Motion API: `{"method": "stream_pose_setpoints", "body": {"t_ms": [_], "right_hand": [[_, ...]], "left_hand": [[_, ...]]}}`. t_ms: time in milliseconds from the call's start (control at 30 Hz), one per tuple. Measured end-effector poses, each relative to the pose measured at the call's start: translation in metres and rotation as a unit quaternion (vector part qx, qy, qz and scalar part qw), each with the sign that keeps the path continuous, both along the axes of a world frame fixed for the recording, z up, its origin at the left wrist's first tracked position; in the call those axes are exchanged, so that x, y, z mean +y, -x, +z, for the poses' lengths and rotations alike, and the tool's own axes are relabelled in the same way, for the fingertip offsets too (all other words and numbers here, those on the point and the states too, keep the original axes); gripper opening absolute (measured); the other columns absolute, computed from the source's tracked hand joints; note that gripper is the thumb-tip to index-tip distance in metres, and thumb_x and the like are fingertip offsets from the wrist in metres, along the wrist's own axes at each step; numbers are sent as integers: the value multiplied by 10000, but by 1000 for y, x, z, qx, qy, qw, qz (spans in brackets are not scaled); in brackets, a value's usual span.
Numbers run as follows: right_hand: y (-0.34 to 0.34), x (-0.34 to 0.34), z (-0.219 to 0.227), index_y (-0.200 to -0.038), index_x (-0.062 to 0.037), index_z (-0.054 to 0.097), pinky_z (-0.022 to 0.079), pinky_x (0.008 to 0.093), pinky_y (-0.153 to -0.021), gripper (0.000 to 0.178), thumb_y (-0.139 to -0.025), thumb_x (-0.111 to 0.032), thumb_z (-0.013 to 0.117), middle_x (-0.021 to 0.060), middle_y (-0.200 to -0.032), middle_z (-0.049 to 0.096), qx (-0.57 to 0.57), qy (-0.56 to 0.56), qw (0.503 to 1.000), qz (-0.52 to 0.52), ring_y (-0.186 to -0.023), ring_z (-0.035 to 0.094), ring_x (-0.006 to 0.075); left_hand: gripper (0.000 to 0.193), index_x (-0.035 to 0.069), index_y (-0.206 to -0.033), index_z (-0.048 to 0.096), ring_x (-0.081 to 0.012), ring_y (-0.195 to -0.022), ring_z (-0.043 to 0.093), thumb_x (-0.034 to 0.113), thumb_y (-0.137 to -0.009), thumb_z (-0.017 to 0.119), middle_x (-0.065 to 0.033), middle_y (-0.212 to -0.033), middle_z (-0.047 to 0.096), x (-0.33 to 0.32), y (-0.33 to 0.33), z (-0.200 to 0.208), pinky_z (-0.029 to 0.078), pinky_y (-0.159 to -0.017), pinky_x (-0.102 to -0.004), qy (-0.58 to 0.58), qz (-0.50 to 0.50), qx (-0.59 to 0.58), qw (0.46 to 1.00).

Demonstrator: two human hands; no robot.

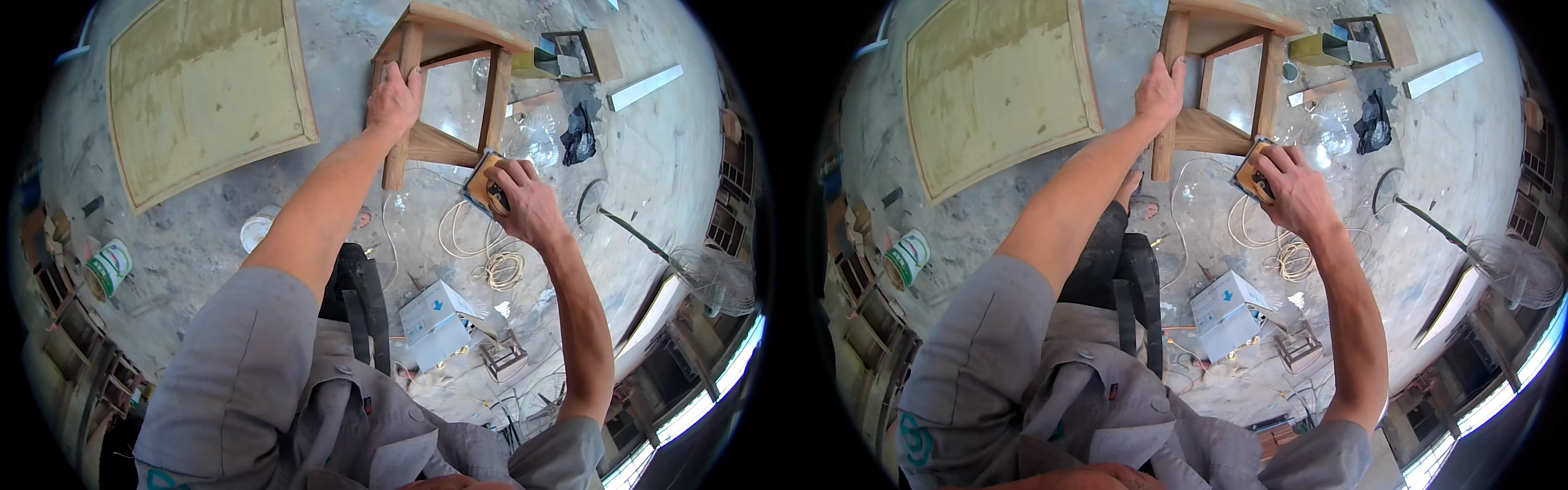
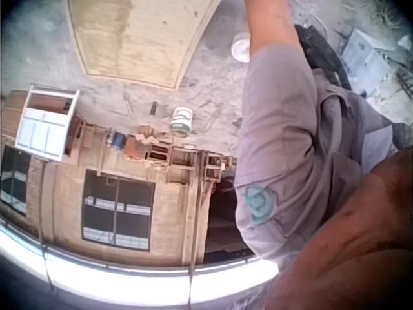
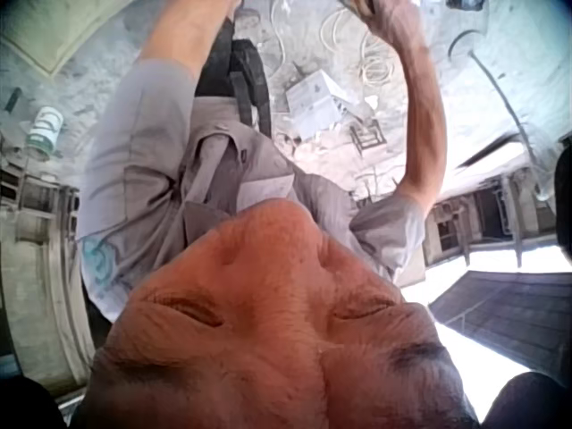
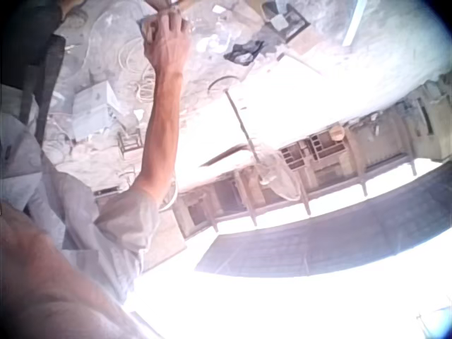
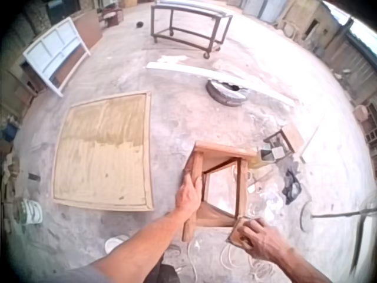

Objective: The person uses an electric sander to smooth the surfaces of a wooden drawer and a small wooden stool. They work on the drawer front and sides, then move to the stool, sanding the legs, seat frame, and underside.

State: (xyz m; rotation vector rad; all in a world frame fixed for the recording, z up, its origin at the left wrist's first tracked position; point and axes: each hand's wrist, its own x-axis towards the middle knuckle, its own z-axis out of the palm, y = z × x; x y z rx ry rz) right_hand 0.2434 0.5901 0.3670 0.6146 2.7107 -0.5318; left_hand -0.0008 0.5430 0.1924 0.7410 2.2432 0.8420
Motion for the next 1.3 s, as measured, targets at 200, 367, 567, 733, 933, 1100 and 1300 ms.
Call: {"method": "stream_pose_setpoints", "body": {"t_ms": [200, 367, 567, 733, 933, 1100, 1300], "right_hand": [[7, -10, -3, -1225, -164, 570, 614, 400, -865, 588, -698, -90, 820, 31, -1252, 601, 17, -20, 1000, 5, -1203, 581, 310], [35, -38, -13, -1198, -182, 570, 629, 365, -761, 464, -783, -138, 773, -2, -1188, 583, 56, -33, 997, 50, -1182, 583, 274], [54, -77, -26, -1197, -181, 564, 635, 306, -728, 339, -870, -137, 642, -2, -1179, 538, 82, -109, 982, 132, -1174, 556, 230], [28, -69, -29, -1286, -194, 556, 641, 310, -749, 431, -865, -148, 641, -15, -1207, 538, 72, -117, 983, 122, -1206, 546, 227], [13, -74, -32, -1345, -198, 540, 644, 326, -761, 471, -886, -170, 639, -18, -1236, 546, 53, -118, 988, 88, -1210, 545, 230], [48, -92, -33, -1254, -193, 555, 633, 318, -789, 393, -871, -154, 637, -2, -1212, 537, 94, -133, 978, 130, -1228, 548, 230], [32, -35, -23, -1227, -119, 570, 570, 436, -952, 588, -706, -100, 841, 113, -1281, 587, 114, 76, 990, -21, -1219, 570, 351]], "left_hand": [[601, -4, -1381, 466, -548, -1037, 646, 503, -1059, 433, -365, -1070, 682, -2, -1, -5, 502, -920, -589, -18, 20, 2, 1000], [551, 9, -1283, 493, -550, -1012, 646, 509, -1060, 426, -363, -1032, 687, -2, -1, -7, 496, -904, -599, -11, 7, 4, 1000], [539, 5, -1228, 496, -548, -999, 651, 512, -1060, 428, -357, -1017, 691, -1, 0, -11, 504, -879, -600, -21, 3, 27, 999], [548, 8, -1251, 480, -534, -1041, 653, 518, -1063, 414, -349, -1079, 686, 0, 1, -8, 504, -925, -595, -14, 2, 14, 1000], [529, 13, -1248, 470, -534, -1074, 646, 506, -1070, 392, -347, -1121, 680, -2, 1, -1, 495, -963, -598, -11, 4, -13, 1000], [515, 18, -1253, 464, -535, -1081, 642, 495, -1076, 379, -343, -1127, 680, -1, -1, -3, 490, -968, -602, -16, 3, -6, 1000], [532, 22, -1295, 473, -531, -1081, 641, 497, -1075, 379, -340, -1126, 681, 0, 4, -3, 492, -960, -589, -9, 12, -13, 1000]]}}
